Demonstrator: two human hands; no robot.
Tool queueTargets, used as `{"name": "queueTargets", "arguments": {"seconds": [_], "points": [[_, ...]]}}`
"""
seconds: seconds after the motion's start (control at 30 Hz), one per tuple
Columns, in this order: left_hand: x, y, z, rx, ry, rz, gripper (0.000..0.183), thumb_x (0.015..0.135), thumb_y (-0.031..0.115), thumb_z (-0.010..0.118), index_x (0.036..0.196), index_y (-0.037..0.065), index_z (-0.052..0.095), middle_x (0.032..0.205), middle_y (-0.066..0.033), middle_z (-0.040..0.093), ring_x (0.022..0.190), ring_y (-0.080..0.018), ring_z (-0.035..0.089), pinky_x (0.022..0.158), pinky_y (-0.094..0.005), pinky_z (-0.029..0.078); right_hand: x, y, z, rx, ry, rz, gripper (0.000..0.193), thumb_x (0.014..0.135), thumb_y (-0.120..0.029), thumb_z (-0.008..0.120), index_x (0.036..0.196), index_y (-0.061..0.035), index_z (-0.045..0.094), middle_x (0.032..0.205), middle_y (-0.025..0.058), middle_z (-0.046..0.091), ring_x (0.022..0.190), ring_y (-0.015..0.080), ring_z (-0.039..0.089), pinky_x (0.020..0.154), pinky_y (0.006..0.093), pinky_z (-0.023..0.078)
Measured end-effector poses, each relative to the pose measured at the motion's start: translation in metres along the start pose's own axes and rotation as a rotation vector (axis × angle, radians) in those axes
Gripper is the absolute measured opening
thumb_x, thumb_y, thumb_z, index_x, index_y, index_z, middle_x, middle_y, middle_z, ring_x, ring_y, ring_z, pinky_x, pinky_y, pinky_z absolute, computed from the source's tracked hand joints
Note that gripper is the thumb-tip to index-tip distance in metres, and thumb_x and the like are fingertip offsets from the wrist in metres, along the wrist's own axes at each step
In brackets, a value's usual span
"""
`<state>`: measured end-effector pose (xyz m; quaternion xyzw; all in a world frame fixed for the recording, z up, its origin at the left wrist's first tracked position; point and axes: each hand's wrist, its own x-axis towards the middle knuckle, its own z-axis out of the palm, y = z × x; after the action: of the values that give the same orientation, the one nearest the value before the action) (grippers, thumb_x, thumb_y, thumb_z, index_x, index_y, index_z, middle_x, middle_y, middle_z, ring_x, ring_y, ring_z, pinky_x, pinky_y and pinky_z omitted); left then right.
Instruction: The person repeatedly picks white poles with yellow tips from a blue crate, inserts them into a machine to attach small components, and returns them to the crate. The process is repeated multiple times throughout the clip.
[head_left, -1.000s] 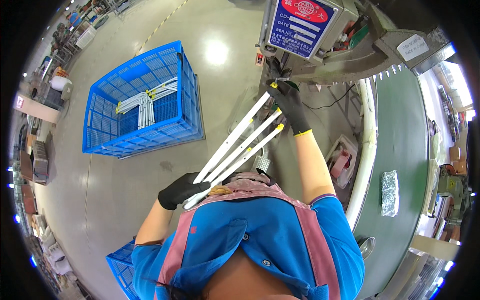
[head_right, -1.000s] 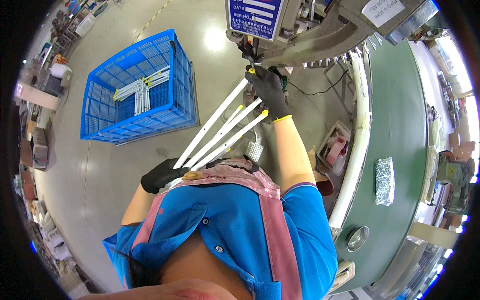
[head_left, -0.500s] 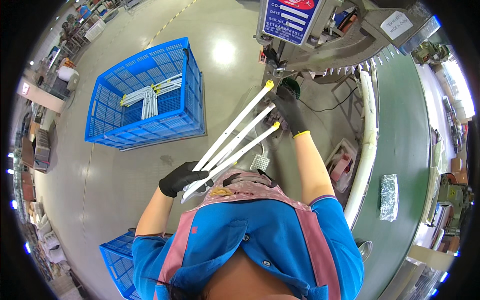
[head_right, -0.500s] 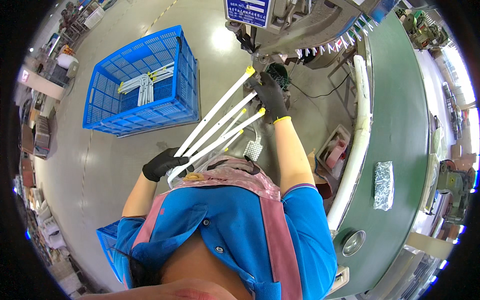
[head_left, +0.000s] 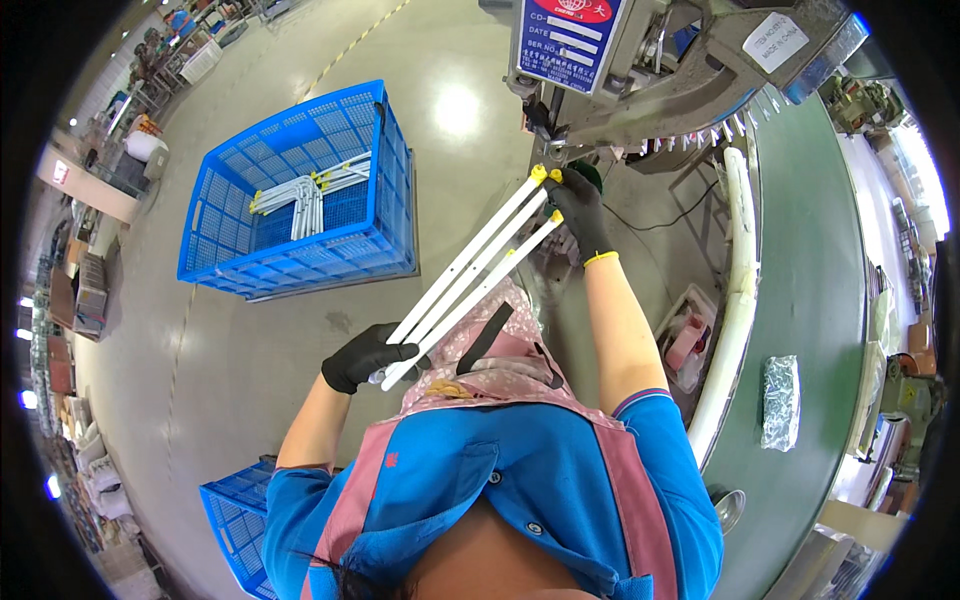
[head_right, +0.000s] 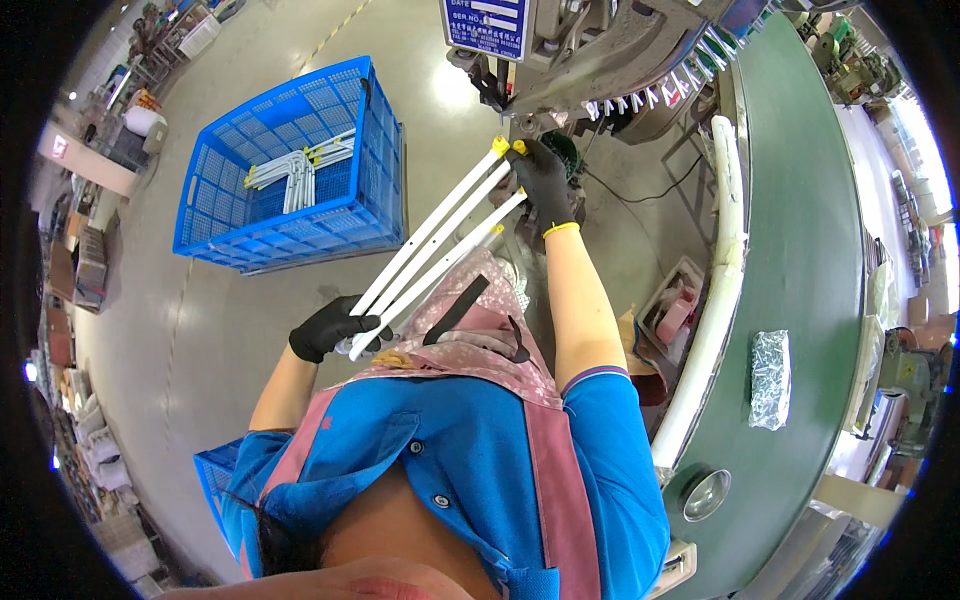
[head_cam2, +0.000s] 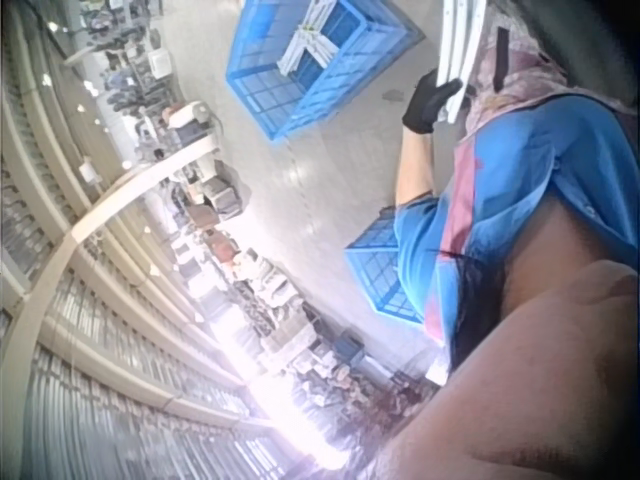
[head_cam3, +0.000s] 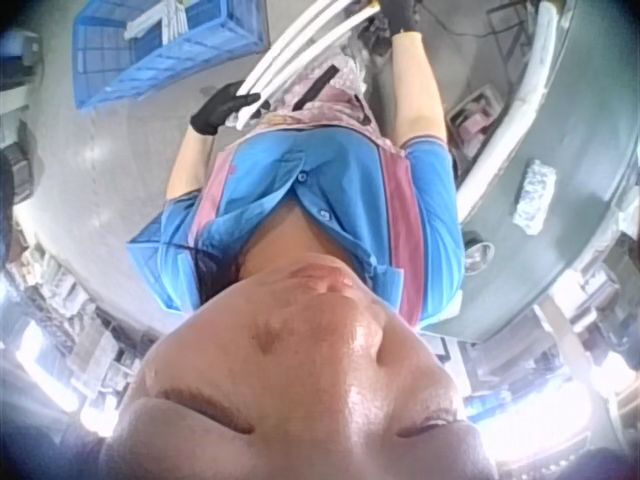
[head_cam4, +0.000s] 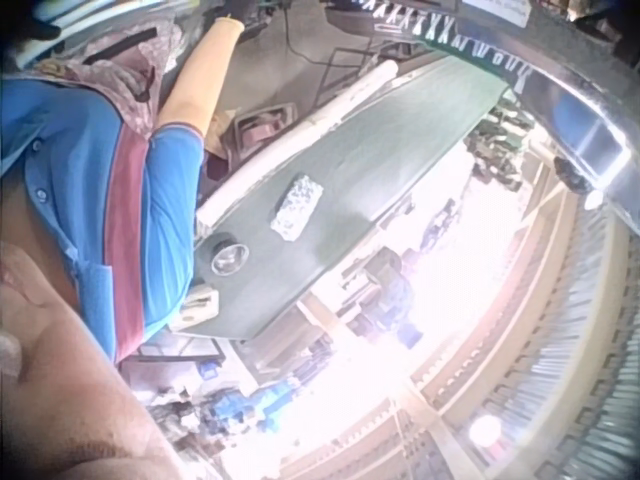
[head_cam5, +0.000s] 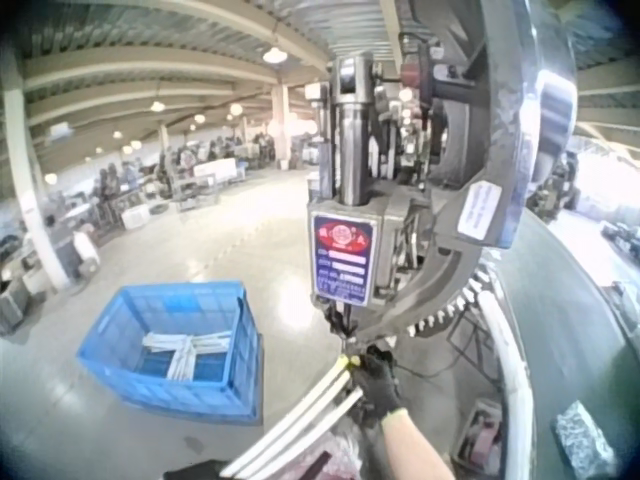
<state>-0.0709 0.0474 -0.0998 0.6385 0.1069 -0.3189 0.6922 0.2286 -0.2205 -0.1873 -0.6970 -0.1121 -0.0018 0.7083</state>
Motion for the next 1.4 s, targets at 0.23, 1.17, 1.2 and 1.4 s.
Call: {"name": "queueTargets", "arguments": {"seconds": [0.23, 1.17, 1.2, 1.4], "points": [[0.002, -0.003, 0.002, 0.027, 0.008, 0.026, 0.043, 0.087, 0.026, 0.063, 0.118, -0.002, 0.053, 0.094, -0.0124, 0.066, 0.078, -0.0164, 0.063, 0.071, -0.0290, 0.050, 0.002, -0.005, -0.005, -0.292, -0.053, 0.061, 0.022, 0.082, -0.016, 0.066, 0.096, 0.0011, 0.065, 0.079, 0.0016, 0.064, 0.072, 0.0079, 0.057, 0.066, 0.0222, 0.045], [-0.019, -0.003, 0.022, 0.010, 0.193, 0.066, 0.041, 0.089, 0.026, 0.059, 0.119, -0.002, 0.054, 0.095, -0.0108, 0.066, 0.076, -0.0144, 0.063, 0.070, -0.0281, 0.050, -0.004, -0.076, 0.010, -0.007, -0.078, 0.024, 0.028, 0.079, -0.011, 0.070, 0.103, 0.0030, 0.066, 0.095, 0.0048, 0.068, 0.084, 0.0101, 0.060, 0.077, 0.0233, 0.047], [-0.017, -0.006, 0.022, 0.023, 0.197, 0.068, 0.041, 0.089, 0.027, 0.059, 0.118, -0.002, 0.055, 0.095, -0.0106, 0.066, 0.077, -0.0145, 0.062, 0.071, -0.0282, 0.050, -0.006, -0.075, 0.007, -0.037, -0.100, 0.022, 0.028, 0.079, -0.011, 0.070, 0.103, 0.0030, 0.066, 0.095, 0.0048, 0.068, 0.084, 0.0100, 0.060, 0.077, 0.0233, 0.048], [-0.010, -0.016, 0.028, 0.209, 0.272, 0.122, 0.044, 0.088, 0.032, 0.061, 0.115, -0.002, 0.058, 0.097, -0.0096, 0.065, 0.084, -0.0146, 0.058, 0.077, -0.0288, 0.046, -0.020, -0.070, 0.004, 0.003, -0.044, 0.088, 0.031, 0.079, -0.011, 0.070, 0.106, 0.0032, 0.064, 0.096, 0.0053, 0.067, 0.083, 0.0103, 0.061, 0.075, 0.0236, 0.049]]}}
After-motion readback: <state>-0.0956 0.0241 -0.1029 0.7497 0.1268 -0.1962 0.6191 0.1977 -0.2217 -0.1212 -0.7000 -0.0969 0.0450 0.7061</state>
